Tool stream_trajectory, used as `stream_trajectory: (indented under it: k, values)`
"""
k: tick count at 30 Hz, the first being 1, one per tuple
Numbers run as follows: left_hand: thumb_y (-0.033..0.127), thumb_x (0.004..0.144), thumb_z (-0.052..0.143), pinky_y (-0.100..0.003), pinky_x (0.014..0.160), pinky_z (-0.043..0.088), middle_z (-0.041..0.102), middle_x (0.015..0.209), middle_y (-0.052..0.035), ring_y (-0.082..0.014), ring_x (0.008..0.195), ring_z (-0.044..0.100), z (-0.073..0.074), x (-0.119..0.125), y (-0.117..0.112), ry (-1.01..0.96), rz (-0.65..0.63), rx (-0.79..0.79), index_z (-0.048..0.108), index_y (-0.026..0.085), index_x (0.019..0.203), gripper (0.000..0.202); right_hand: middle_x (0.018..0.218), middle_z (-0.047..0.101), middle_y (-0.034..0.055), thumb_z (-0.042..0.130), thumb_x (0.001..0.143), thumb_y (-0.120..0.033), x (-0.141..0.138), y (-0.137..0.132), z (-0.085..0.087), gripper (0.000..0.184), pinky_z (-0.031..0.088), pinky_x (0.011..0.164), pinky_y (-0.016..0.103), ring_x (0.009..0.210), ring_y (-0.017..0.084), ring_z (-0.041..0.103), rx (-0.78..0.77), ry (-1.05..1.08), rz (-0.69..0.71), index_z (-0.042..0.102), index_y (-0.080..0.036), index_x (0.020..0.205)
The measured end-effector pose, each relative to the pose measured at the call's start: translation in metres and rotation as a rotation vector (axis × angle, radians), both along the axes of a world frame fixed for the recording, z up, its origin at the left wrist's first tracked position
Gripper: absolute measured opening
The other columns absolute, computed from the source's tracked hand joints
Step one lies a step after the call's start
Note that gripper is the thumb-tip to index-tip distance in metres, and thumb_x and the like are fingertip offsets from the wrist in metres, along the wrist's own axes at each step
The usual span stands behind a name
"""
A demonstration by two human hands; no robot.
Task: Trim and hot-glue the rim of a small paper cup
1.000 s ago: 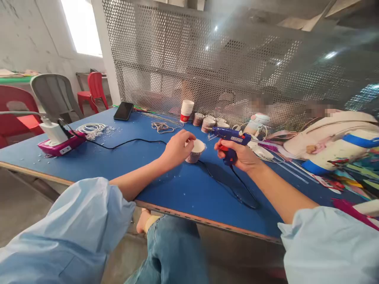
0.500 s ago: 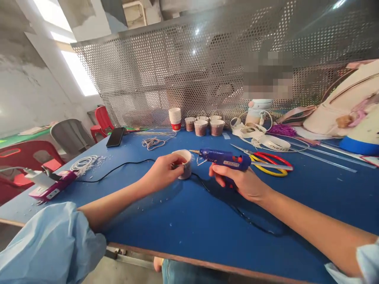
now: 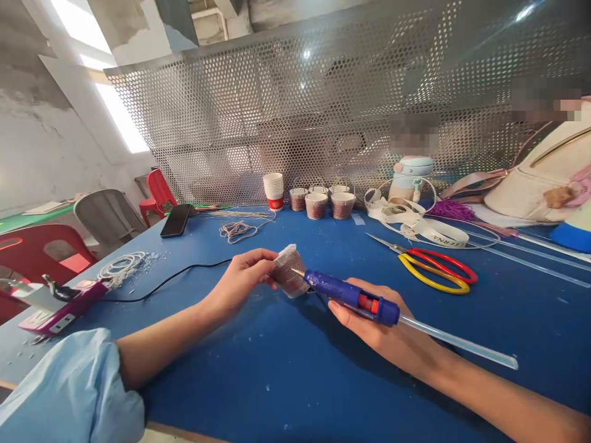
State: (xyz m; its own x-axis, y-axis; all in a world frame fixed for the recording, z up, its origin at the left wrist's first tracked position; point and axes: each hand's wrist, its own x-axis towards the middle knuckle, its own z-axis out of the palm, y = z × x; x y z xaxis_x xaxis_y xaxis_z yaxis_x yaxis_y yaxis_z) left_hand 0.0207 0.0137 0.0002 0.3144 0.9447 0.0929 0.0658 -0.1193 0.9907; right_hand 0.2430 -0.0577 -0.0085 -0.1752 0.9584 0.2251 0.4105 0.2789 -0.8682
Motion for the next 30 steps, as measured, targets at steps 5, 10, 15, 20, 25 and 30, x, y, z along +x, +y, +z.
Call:
stream_trajectory:
  k: [5, 10, 15, 20, 25, 30]
  values:
    - [0.035, 0.075, 0.066, -0.026, 0.062, 0.046, 0.063, 0.07, -0.0007, -0.0117, 0.061, 0.055, -0.001, -0.002, -0.004, 0.027, 0.015, 0.041, 0.065, 0.013, 0.078, 0.023, 0.059, 0.039, -0.0054, 0.056, 0.083, -0.037, -0.002, -0.001, -0.001, 0.026, 0.033, 0.051, 0.023, 0.055, 0.01, 0.033, -0.033, -0.02, -0.024, 0.047, -0.021, 0.065]
    - [0.039, 0.076, 0.065, -0.025, 0.057, 0.042, 0.058, 0.062, 0.0013, -0.0099, 0.055, 0.05, 0.001, -0.001, -0.008, 0.082, 0.034, 0.122, 0.064, 0.013, 0.075, 0.026, 0.059, 0.037, -0.0055, 0.057, 0.083, -0.04, -0.002, -0.004, 0.001, 0.028, 0.032, 0.051, 0.024, 0.055, 0.011, 0.032, -0.051, 0.006, -0.014, 0.047, -0.021, 0.066]
    - [0.04, 0.078, 0.064, -0.025, 0.06, 0.043, 0.058, 0.064, 0.0011, -0.0108, 0.058, 0.053, 0.0, 0.0, -0.011, 0.111, 0.03, 0.138, 0.063, 0.014, 0.077, 0.027, 0.061, 0.038, -0.0043, 0.057, 0.084, -0.042, -0.002, -0.006, 0.003, 0.029, 0.031, 0.051, 0.025, 0.056, 0.012, 0.031, -0.054, 0.008, -0.005, 0.047, -0.021, 0.066]
    - [0.037, 0.078, 0.064, -0.025, 0.062, 0.044, 0.06, 0.067, 0.001, -0.011, 0.06, 0.054, -0.003, 0.0, -0.012, 0.108, 0.02, 0.144, 0.063, 0.014, 0.078, 0.023, 0.06, 0.037, -0.005, 0.057, 0.083, -0.042, -0.003, -0.006, 0.004, 0.03, 0.031, 0.051, 0.025, 0.055, 0.011, 0.031, -0.066, 0.019, 0.006, 0.046, -0.021, 0.065]
    - [0.038, 0.081, 0.063, -0.026, 0.063, 0.045, 0.062, 0.072, -0.0009, -0.0115, 0.062, 0.054, -0.004, -0.001, -0.012, 0.116, 0.002, 0.149, 0.068, 0.014, 0.085, 0.025, 0.06, 0.039, -0.0044, 0.057, 0.084, -0.042, -0.003, -0.006, 0.004, 0.028, 0.031, 0.051, 0.026, 0.055, 0.011, 0.032, -0.064, 0.03, 0.01, 0.049, -0.021, 0.066]
    - [0.039, 0.082, 0.062, -0.026, 0.063, 0.046, 0.065, 0.076, -0.0029, -0.0118, 0.063, 0.053, -0.004, -0.001, -0.013, 0.101, -0.013, 0.145, 0.07, 0.013, 0.089, 0.028, 0.059, 0.037, -0.0047, 0.057, 0.084, -0.042, -0.003, -0.007, 0.005, 0.03, 0.031, 0.05, 0.025, 0.055, 0.011, 0.031, -0.043, 0.031, -0.023, 0.045, -0.022, 0.064]
